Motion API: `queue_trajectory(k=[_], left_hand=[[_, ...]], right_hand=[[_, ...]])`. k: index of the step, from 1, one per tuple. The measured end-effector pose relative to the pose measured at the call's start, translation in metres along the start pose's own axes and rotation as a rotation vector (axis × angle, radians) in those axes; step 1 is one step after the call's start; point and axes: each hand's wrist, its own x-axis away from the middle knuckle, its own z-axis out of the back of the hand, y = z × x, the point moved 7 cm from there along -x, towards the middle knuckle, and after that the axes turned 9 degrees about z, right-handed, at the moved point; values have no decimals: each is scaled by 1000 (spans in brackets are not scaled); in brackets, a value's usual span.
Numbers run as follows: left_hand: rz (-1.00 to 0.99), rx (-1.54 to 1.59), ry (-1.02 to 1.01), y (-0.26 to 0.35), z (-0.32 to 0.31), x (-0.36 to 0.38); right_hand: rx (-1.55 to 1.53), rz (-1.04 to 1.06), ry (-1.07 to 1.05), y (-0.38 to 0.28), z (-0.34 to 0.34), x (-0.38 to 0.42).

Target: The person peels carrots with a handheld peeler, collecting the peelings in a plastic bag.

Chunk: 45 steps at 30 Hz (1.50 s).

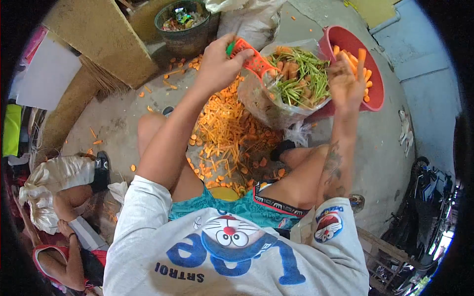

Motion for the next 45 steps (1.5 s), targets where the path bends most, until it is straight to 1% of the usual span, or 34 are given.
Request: queue_trajectory(k=[1, 2, 3, 4, 5, 6, 7, 9, 10, 12, 16, 18, 20, 25, 27, 28, 30, 31, 33, 34, 36, 37, 39, 41, 45], left_hand=[[-55, 137, 9, 9, 3, 1], [-56, 140, 20, 13, 5, 3], [9, 236, 3, 11, 5, 3], [79, 327, -15, 7, 4, 3], [94, 317, -11, 8, 4, 2], [61, 295, 23, 14, 4, 4], [26, 276, 50, 17, 5, 7], [52, 306, 31, 19, 2, 8], [67, 341, 21, 18, 1, 9], [74, 342, 16, 18, -2, 10], [85, 363, 5, 14, -5, 8], [93, 358, -7, 11, -8, 8], [26, 299, -5, 16, -9, 8], [41, 316, -24, 12, -12, 8], [45, 326, -27, 12, -12, 9], [43, 324, -25, 13, -12, 10], [41, 322, -25, 16, -12, 11], [31, 310, -25, 17, -13, 12], [19, 299, -27, 20, -14, 14], [20, 267, -18, 21, -14, 15], [20, 236, -10, 20, -16, 16], [0, 240, 13, 18, -16, 17], [-19, 244, 36, 20, -16, 19], [29, 300, 54, 23, -16, 21], [18, 279, 114, 12, -16, 20]], right_hand=[[161, -40, -69, 14, -3, 8], [311, -53, -196, 32, -5, 22], [457, -69, -321, 54, -8, 42], [529, -77, -263, 71, -9, 63], [597, -88, -198, 85, -9, 80], [586, -107, -180, 96, -8, 92], [607, -84, -220, 101, -10, 102], [669, -6, -314, 106, -17, 111], [671, -11, -311, 109, -17, 112], [677, 57, -343, 107, -20, 111], [641, 24, -345, 108, -18, 110], [640, 16, -322, 105, -20, 112], [630, 20, -317, 104, -20, 113], [592, 20, -309, 103, -18, 111], [588, -18, -234, 102, -15, 110], [589, -18, -235, 103, -15, 109], [661, 50, -184, 98, -12, 107], [661, 51, -184, 99, -13, 107], [676, 158, -97, 93, -13, 106], [677, 160, -96, 94, -12, 106], [755, 262, -103, 90, -11, 105], [754, 263, -102, 91, -9, 105], [879, 266, -98, 92, -7, 106], [880, 266, -105, 96, -6, 106], [898, 228, -126, 101, -4, 108]])
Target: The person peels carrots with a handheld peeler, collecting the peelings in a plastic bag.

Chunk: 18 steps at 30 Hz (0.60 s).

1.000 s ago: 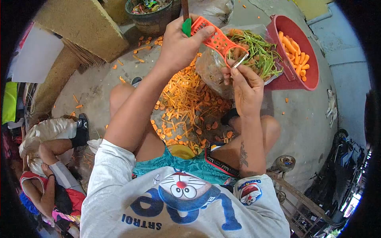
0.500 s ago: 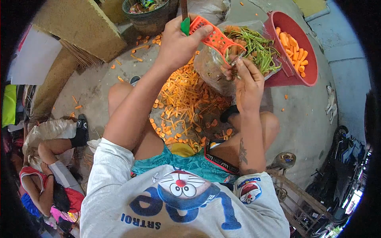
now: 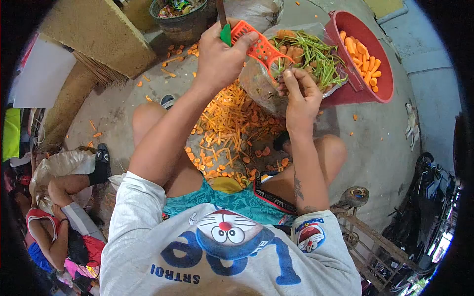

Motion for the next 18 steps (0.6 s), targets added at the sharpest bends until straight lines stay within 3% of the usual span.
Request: queue_trajectory(k=[6, 18], left_hand=[[-26, -36, 39, 4, 7, -1], [128, 33, -21, -18, 12, -9]], right_hand=[[80, 2, -75, 1, -9, 9], [-3, -22, -123, -2, -12, 15]])
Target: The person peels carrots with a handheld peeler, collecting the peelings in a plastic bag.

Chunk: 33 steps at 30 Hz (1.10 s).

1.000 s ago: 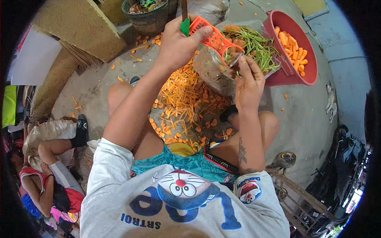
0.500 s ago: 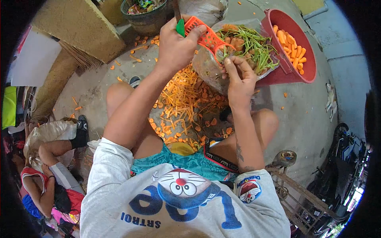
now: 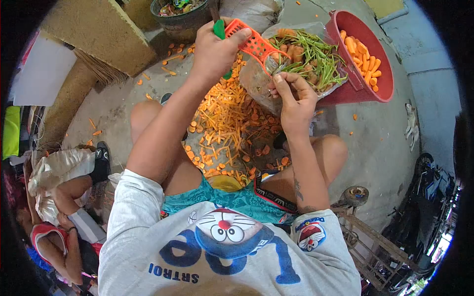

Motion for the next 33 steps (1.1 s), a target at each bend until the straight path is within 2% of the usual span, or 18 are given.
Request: queue_trajectory(k=[2, 6, 8, 13, 15, 17, 19, 21, 22, 23, 25, 27, 29, 33], left_hand=[[77, 131, -62, -6, -3, -1], [99, 181, -80, -6, -4, 0], [173, 190, -83, -7, -5, 2], [131, 201, -79, -3, -1, -2], [104, 204, -62, 1, 4, -6], [31, 163, 40, 7, 15, -11], [32, 169, -3, 7, 20, -13], [41, 178, 7, 8, 21, -12], [40, 184, 11, 9, 20, -11], [24, 195, -7, 11, 18, -9], [15, 207, -17, 14, 14, -3], [-30, 217, -47, 24, 6, 3], [17, 255, -53, 29, 1, 10], [92, 302, -116, 28, -7, 18]], right_hand=[[3, 12, -8, -4, -1, 1], [-40, 20, -23, -8, -3, 2], [-43, 24, -30, -10, -3, 2], [50, 17, -150, -7, 1, -4], [-21, -326, -372, 19, 3, 1], [394, -217, -403, 17, 24, -11], [812, -36, -393, 0, 54, -29], [619, -52, -266, 1, 94, -51], [487, -60, -219, -9, 97, -57], [492, -60, -226, -14, 95, -58], [336, -29, -231, -43, 66, -49], [267, -47, -306, -44, 39, -33], [11, -13, -301, -38, 20, -17], [-95, 38, -127, -34, 9, 6]])
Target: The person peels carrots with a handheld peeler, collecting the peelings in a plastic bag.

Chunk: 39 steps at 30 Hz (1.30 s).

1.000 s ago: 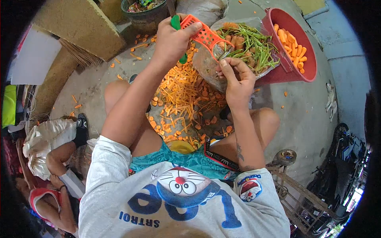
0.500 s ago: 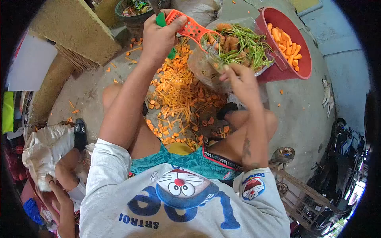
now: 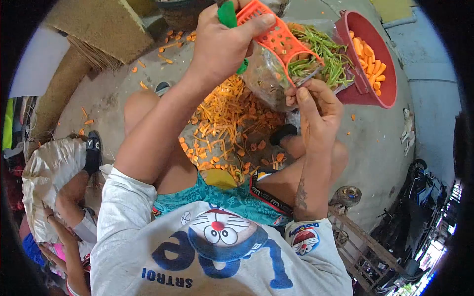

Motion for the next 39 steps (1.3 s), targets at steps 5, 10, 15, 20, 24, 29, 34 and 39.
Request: queue_trajectory(k=[5, 10, 15, 20, 24, 29, 34, 39], left_hand=[[96, 30, -68, 9, -9, 6], [109, 99, -17, 1, -11, 3], [236, 6, -109, -5, -12, 3], [181, 63, -129, -1, -19, 4], [219, 41, -106, -4, -19, 4], [245, 7, -124, -15, -18, 0], [248, -3, -132, -15, -18, 1], [195, 91, -149, -14, -23, 0]], right_hand=[[-120, 54, -19, -5, -8, 2], [-116, 63, 42, -8, -6, 6], [-129, 49, 44, -10, -6, 8], [-139, 43, 51, -10, -6, 10], [-153, 43, 65, -12, -6, 11], [-150, 65, 52, -14, -6, 11], [-125, 107, 51, -16, -7, 11], [-75, 110, 43, -19, -6, 12]])
